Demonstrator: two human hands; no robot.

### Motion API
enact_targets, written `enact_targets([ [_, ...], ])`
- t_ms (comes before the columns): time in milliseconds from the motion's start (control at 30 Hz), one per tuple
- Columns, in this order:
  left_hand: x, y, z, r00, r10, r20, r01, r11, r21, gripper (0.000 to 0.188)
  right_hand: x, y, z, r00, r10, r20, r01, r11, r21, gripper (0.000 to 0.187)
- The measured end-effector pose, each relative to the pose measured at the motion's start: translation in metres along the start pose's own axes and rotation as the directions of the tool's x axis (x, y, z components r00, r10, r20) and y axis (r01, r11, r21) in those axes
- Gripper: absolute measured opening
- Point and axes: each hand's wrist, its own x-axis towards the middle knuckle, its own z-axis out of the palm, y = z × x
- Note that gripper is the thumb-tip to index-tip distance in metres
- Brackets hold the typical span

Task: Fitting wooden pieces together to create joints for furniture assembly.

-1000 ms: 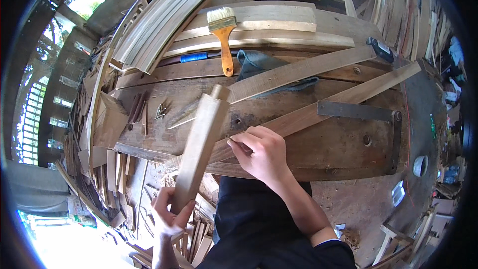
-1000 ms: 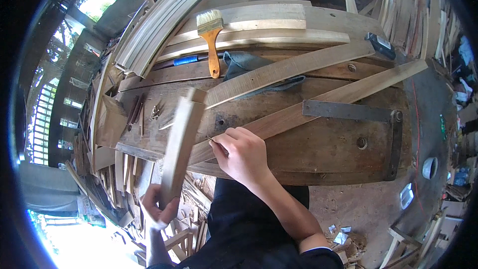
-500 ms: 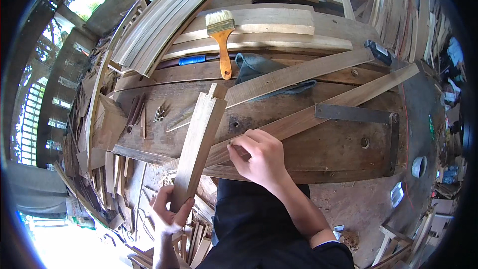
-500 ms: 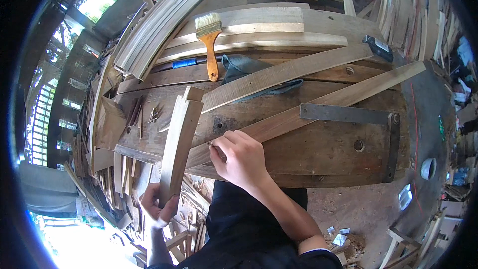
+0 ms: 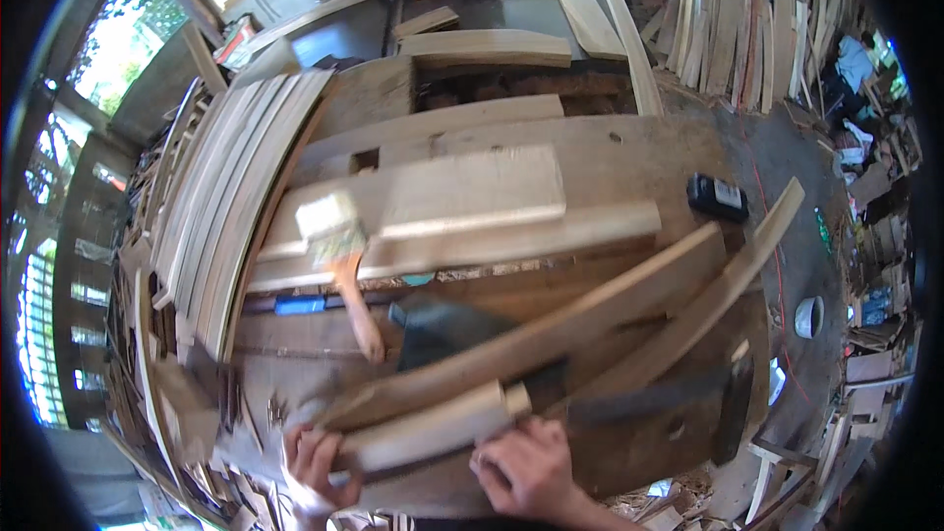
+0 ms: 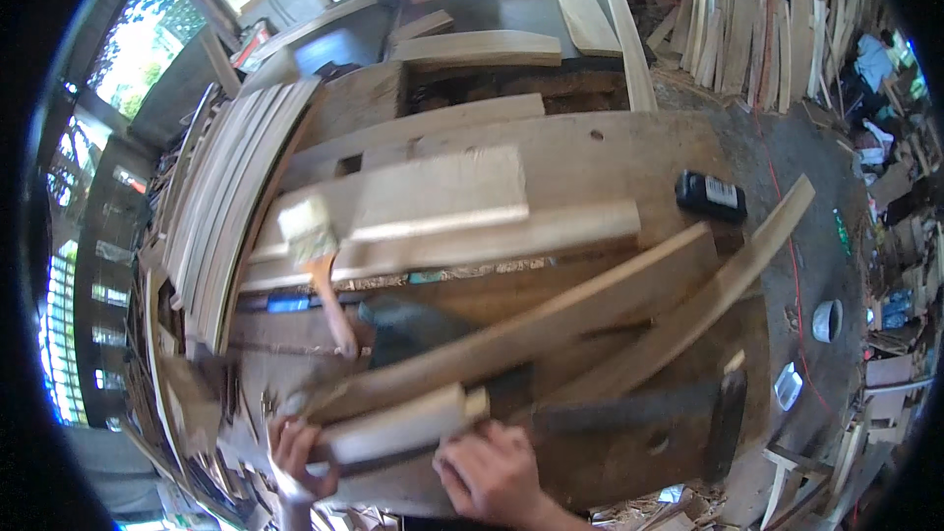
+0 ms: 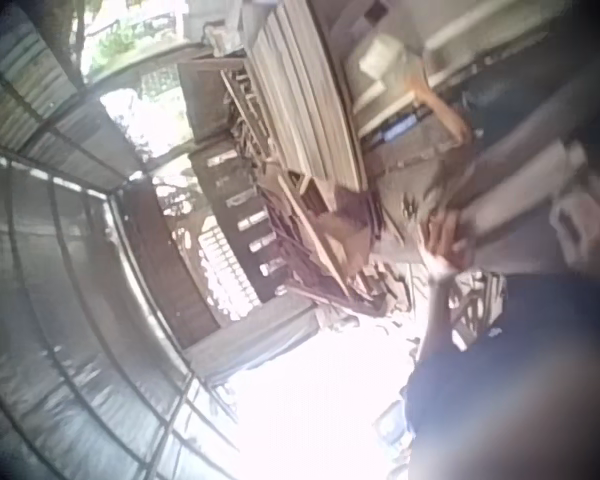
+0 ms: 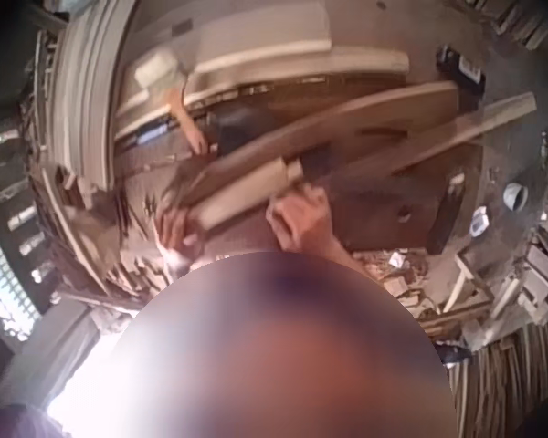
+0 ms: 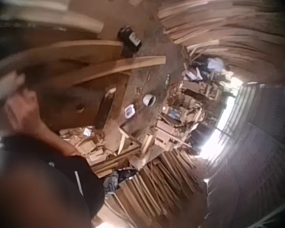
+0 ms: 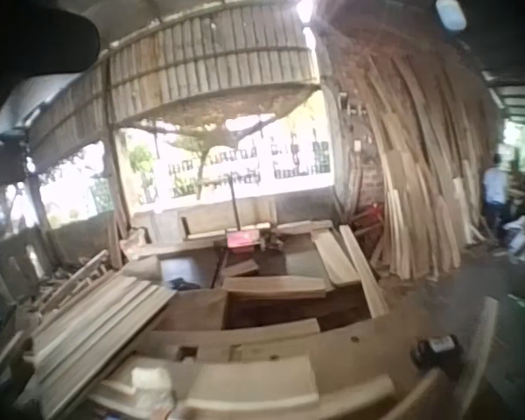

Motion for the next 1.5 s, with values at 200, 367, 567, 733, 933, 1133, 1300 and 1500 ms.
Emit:
enact_targets([
  [200, -0.004, 0.008, 0.000, 0.969, -0.198, 0.145, 0.219, 0.964, -0.153, 0.050, -0.008, -0.004, 0.008, 0.997, 0.043, -0.071, -0.051, 0.993, -0.109, 0.011],
  [367, 0.009, 0.007, -0.002, 0.963, -0.181, 0.201, 0.211, 0.968, -0.135, 0.050, -0.005, -0.004, 0.007, 0.993, 0.031, -0.112, -0.039, 0.997, -0.069, 0.008],
  [567, -0.031, 0.003, 0.005, 0.964, -0.220, 0.149, 0.245, 0.953, -0.178, 0.051, -0.009, 0.000, 0.008, 0.993, 0.031, -0.110, -0.033, 0.999, -0.022, 0.009],
  [733, -0.079, -0.011, 0.014, 0.967, -0.230, 0.113, 0.251, 0.939, -0.236, 0.052, -0.011, 0.002, 0.000, 0.997, 0.068, -0.041, -0.066, 0.997, 0.041, 0.009],
  [933, -0.152, -0.031, 0.033, 0.968, -0.213, 0.130, 0.242, 0.932, -0.271, 0.061, 0.013, 0.015, -0.018, 1.000, 0.020, -0.022, -0.017, 0.993, 0.116, 0.010],
  [1133, -0.178, -0.032, 0.028, 0.952, -0.202, 0.232, 0.264, 0.923, -0.280, 0.059, 0.028, 0.022, -0.038, 0.955, 0.091, 0.282, -0.137, 0.980, 0.146, 0.013],
  [1300, -0.174, -0.023, 0.032, 0.935, -0.175, 0.309, 0.276, 0.905, -0.324, 0.058, 0.032, 0.038, -0.060, 0.891, 0.089, 0.446, -0.333, 0.796, 0.506, 0.010],
  [1500, -0.161, -0.024, 0.033, 0.914, -0.139, 0.381, 0.278, 0.898, -0.340, 0.057, 0.071, 0.077, -0.108, 0.571, 0.041, 0.820, -0.803, -0.182, 0.568, 0.015],
])
